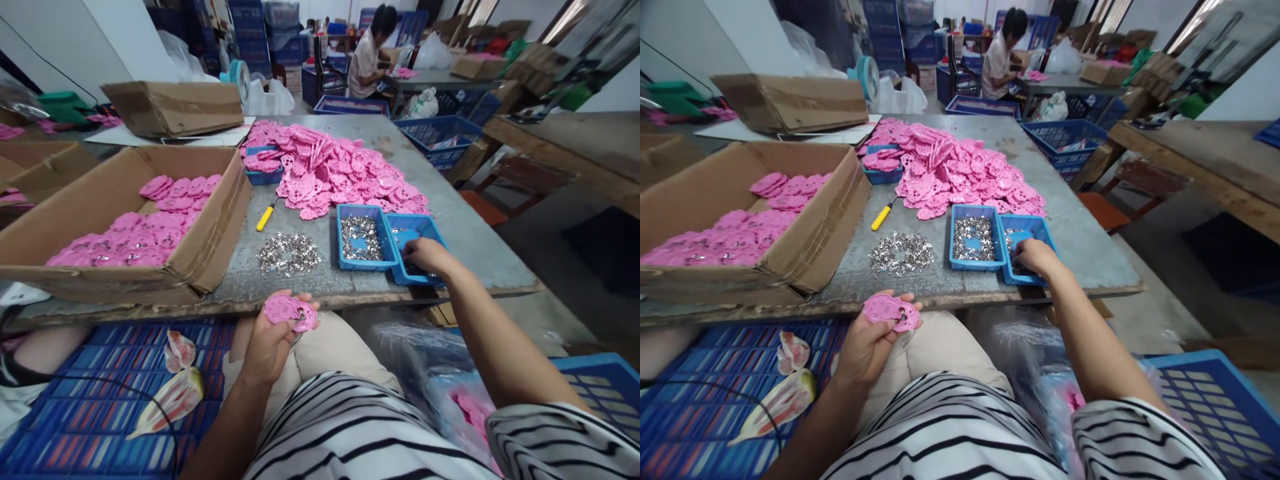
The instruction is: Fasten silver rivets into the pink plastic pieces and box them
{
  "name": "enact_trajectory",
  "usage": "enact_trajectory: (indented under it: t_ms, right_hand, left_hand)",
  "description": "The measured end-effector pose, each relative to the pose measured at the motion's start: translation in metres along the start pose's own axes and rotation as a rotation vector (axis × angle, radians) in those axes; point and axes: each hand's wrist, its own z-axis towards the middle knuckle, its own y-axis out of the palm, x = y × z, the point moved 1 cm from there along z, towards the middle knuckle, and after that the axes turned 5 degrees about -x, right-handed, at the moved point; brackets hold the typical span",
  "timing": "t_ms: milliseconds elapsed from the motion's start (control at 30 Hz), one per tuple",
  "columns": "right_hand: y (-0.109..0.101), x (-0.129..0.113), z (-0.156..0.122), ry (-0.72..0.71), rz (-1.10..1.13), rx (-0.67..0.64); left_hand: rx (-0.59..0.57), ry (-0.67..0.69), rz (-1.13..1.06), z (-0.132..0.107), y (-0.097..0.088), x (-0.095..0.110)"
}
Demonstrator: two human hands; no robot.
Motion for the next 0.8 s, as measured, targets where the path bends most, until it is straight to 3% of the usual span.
enact_trajectory:
  t_ms: [233,500,800]
  right_hand:
    - [0.001,-0.002,-0.005,0.026,0.011,0.108]
    - [-0.008,0.003,-0.008,0.065,0.103,0.229]
    - [-0.010,0.004,-0.011,0.044,0.209,0.256]
  left_hand:
    - [0.011,-0.138,0.012,0.001,0.008,-0.012]
    - [0.048,-0.135,-0.029,0.003,0.005,-0.018]
    - [0.048,-0.152,-0.020,0.003,0.006,-0.018]
